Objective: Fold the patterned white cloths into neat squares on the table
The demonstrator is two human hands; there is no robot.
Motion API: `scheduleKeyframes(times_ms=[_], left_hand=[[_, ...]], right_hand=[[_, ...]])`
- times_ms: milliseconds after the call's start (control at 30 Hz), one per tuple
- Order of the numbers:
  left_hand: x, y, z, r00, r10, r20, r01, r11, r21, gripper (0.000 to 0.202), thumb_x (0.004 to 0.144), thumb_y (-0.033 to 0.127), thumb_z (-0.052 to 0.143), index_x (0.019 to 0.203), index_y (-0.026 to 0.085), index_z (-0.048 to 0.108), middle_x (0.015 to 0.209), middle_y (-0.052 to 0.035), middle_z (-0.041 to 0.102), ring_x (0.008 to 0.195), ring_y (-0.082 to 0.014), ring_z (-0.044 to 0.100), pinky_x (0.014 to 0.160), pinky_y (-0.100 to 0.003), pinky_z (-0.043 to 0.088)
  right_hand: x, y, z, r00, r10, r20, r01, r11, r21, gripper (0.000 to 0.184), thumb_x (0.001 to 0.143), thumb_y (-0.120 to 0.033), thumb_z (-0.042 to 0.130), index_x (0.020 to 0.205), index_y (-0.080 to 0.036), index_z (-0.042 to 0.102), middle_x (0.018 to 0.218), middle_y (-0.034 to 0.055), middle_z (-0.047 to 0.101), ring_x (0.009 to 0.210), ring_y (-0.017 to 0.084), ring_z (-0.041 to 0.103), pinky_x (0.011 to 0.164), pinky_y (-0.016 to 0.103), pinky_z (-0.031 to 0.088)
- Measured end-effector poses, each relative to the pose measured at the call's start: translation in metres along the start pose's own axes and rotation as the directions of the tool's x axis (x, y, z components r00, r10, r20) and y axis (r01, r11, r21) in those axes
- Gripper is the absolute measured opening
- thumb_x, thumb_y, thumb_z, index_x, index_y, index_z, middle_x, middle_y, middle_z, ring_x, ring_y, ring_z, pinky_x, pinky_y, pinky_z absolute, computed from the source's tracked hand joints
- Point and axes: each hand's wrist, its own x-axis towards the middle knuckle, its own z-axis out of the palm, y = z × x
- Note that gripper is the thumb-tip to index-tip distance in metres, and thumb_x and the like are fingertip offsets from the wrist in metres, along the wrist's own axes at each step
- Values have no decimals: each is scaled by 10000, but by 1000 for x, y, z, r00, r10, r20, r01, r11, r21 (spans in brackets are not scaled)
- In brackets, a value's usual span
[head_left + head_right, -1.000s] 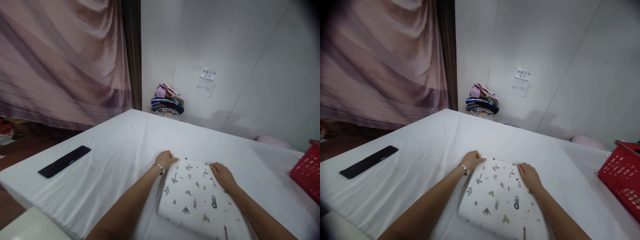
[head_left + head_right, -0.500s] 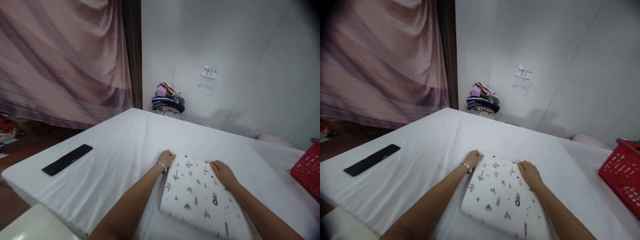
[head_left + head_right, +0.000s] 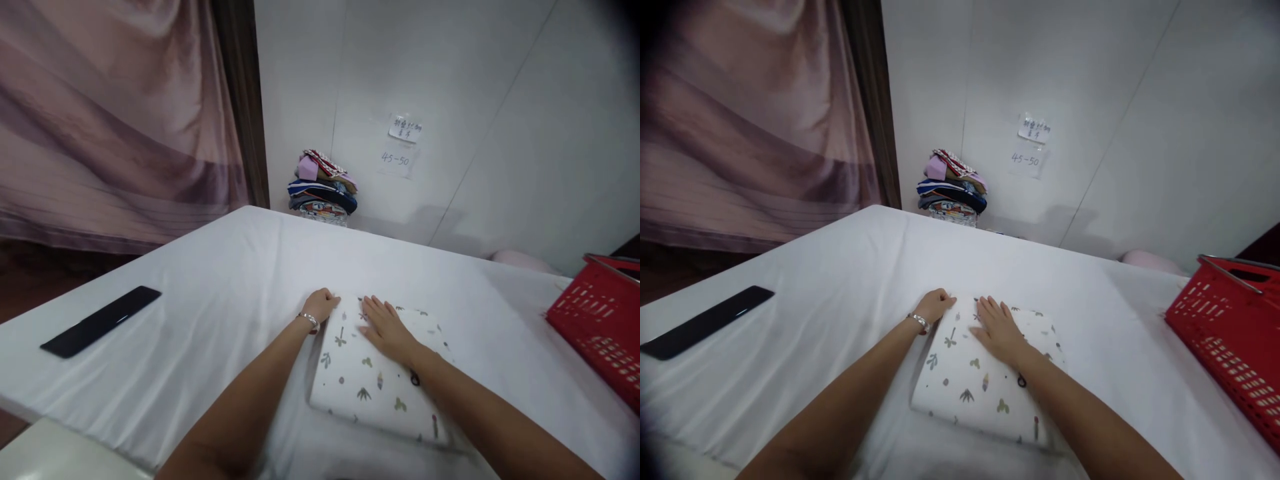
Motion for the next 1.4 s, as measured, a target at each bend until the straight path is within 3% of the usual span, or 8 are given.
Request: scheduleKeyframes(times_ms=[200, 267, 400, 500, 633, 900, 1200, 1400], left_hand=[[-7, 8, -6, 999, 2, -36, 0, 998, 61, 185, 752, 350, 521, 658, 191, 513, 665, 4, 584, 617, -133, 524, 570, -240, 380], [-15, 19, -8, 988, 96, -123, -78, 987, 140, 151, 772, 332, 502, 721, 192, 531, 770, -21, 601, 728, -157, 541, 647, -264, 397], [-36, 42, 3, 835, 541, -102, -475, 802, 362, 202, 843, 260, 392, 959, 199, 545, 1019, -51, 593, 1005, -170, 500, 853, -303, 375], [-48, 49, 17, 758, 650, 46, -593, 660, 461, 320, 851, 287, 385, 1133, 188, 500, 1238, -71, 503, 1202, -205, 368, 1000, -401, 264], [-52, 46, 23, 761, 648, 43, -541, 596, 594, 430, 870, 382, 328, 1220, 171, 463, 1372, -84, 364, 1320, -246, 157, 1060, -515, 30], [-35, 27, 30, 854, 454, 256, -518, 683, 516, 705, 806, 613, 266, 1347, 163, 310, 1424, -84, 255, 1325, -249, 156, 1073, -454, 51], [-36, 28, 28, 855, 415, 310, -518, 703, 487, 802, 775, 679, 197, 1378, 152, 238, 1447, -80, 175, 1338, -248, 84, 1078, -432, -15], [-36, 31, 26, 856, 394, 333, -515, 702, 492, 794, 777, 670, 220, 1374, 147, 244, 1450, -77, 157, 1340, -238, 71, 1076, -435, -17]], right_hand=[[4, 5, 13, 1000, 11, 21, -10, 999, -46, 620, 880, -532, 192, 1387, -178, 226, 1454, 47, 163, 1335, 203, 90, 1073, 428, 63], [4, 5, 13, 1000, 13, 19, -12, 999, -50, 616, 881, -528, 195, 1389, -180, 221, 1454, 49, 164, 1335, 204, 93, 1071, 428, 64], [5, 4, 14, 1000, 7, -1, -7, 999, -52, 596, 879, -503, 237, 1390, -197, 212, 1454, 50, 174, 1333, 206, 101, 1066, 429, 66], [7, 5, 13, 1000, 12, -1, -12, 999, -39, 608, 872, -479, 276, 1394, -179, 194, 1448, 64, 199, 1331, 208, 110, 1064, 426, 73], [8, 6, 9, 1000, 12, 23, -12, 1000, -5, 616, 863, -473, 302, 1393, -178, 194, 1447, 71, 202, 1327, 215, 120, 1059, 434, 85], [5, 7, 4, 999, 19, 35, -19, 1000, 15, 599, 854, -402, 336, 1393, -183, 196, 1454, 64, 175, 1333, 197, 97, 1066, 418, 68], [-55, 85, -13, 943, 329, 50, -330, 944, 5, 718, 828, -633, 198, 1395, -192, 197, 1456, 55, 161, 1334, 220, 97, 1065, 418, 98], [-57, 101, -7, 908, 418, -14, -408, 892, 195, 739, 815, -620, 278, 1358, -120, 300, 1431, 91, 241, 1324, 217, 149, 1072, 372, 153]])
